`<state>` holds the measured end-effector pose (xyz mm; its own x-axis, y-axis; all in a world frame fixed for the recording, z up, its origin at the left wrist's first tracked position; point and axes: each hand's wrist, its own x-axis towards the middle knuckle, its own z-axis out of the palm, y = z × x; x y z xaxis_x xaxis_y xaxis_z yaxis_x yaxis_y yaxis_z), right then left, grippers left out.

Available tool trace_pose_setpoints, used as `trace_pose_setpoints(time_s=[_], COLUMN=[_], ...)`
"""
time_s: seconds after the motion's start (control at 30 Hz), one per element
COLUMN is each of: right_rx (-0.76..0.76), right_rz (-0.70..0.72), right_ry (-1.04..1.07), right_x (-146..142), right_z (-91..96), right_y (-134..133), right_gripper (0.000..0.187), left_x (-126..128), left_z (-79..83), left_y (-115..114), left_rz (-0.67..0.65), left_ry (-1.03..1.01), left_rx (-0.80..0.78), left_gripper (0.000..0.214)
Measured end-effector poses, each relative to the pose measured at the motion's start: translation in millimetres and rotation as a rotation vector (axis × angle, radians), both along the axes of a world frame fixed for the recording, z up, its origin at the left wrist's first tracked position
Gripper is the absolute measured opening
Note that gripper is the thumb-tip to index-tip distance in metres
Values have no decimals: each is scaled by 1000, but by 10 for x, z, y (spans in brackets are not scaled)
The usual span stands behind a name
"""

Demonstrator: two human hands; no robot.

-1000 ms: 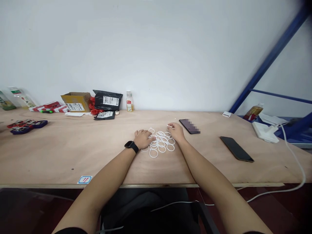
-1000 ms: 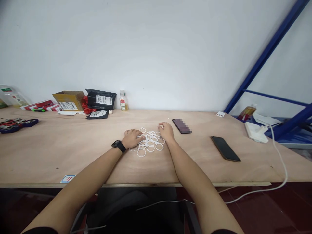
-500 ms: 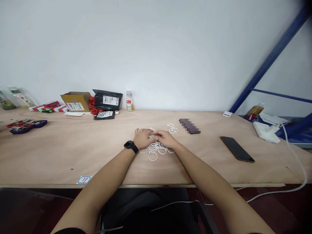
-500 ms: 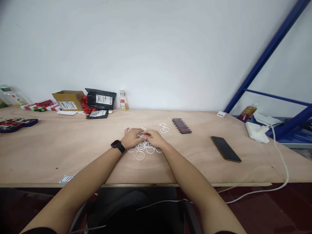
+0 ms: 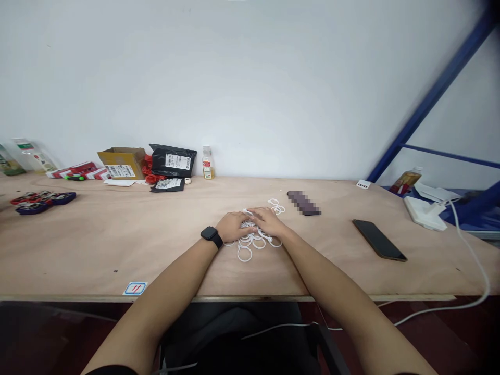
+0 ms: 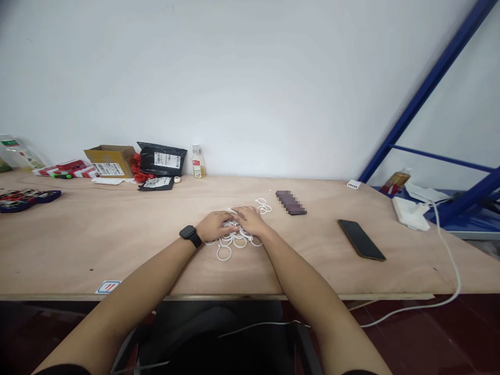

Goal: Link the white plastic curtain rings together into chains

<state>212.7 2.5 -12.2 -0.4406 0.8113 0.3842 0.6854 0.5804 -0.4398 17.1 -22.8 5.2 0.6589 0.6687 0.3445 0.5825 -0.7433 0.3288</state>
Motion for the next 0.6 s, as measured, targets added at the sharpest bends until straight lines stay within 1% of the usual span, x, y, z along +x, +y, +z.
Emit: trace_pose_setpoints(time_s=[0.07, 0.17, 0.27, 0.33, 0.4, 0.47, 0.53, 0.6], right_rx=[19, 60, 93, 111, 124, 123, 107, 80], right_rz=[22, 9, -3, 15, 51, 81, 65, 15], right_ry=[42, 98, 151, 176, 183, 186, 213, 267], right_x=[-21, -42, -51, -59, -73, -92, -112, -126], right_z=[17, 62, 108, 135, 159, 180, 197, 210], right_y=[-13, -32, -60, -86, -117, -151, -187, -220], right_gripper=[21, 11, 9, 10, 10, 9, 7, 10], left_x=[9, 13, 0, -12, -17, -14, -9, -6], left_z=[5, 18, 19, 9, -7, -21, -26, -18], left_y=[-1, 3, 23, 40, 54, 63, 65, 61], left_rz=[43, 165, 256, 296, 290, 258, 246, 241], left_ry=[-29, -111, -236, -333, -403, -412, -394, -385], left_rx=[19, 53, 62, 59, 69, 102, 139, 149], left_gripper=[42, 29, 21, 18, 22, 21, 15, 13])
